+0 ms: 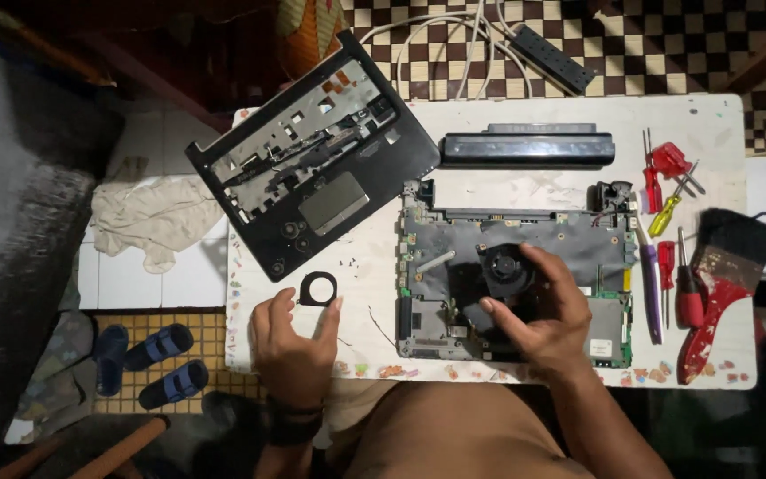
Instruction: Cleaning a laptop fan with a toothbrush and reassembling it into the laptop chassis
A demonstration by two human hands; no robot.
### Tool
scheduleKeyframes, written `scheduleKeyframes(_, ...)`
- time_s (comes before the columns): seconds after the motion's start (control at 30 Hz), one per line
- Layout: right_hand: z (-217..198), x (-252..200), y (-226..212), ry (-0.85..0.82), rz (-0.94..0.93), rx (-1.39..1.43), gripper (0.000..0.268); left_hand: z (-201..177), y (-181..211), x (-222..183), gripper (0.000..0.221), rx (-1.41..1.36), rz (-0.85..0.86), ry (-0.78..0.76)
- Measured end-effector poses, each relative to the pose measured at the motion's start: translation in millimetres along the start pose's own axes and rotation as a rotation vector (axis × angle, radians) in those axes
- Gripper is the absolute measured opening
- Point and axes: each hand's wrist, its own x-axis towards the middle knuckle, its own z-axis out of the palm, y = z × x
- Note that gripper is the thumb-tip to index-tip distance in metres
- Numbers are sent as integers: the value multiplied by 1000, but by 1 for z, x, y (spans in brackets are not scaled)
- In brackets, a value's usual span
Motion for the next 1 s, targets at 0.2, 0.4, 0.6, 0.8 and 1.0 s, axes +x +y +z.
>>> scheduleKeyframes(0.2, 2, -3, 1, -7, 23, 15, 74, 7, -4, 0, 46, -19, 17, -36)
scheduleKeyframes(0.4, -2, -2, -4, -36, 63, 60, 74, 9, -11, 2, 42, -30, 80, -24)
scheduleKeyframes(0.6, -1, -1, -3, -35, 74, 137, 75, 18, -26, -6, 52, -139, -112, -124)
scheduleKeyframes(0.8, 5, -7, -11, 8, 353, 242, 73, 9, -19, 1, 22, -317, -183, -161)
scheduleKeyframes(1.0, 10, -4, -6, 57, 291, 399, 83, -10, -1, 18, 10, -571, -291, -203)
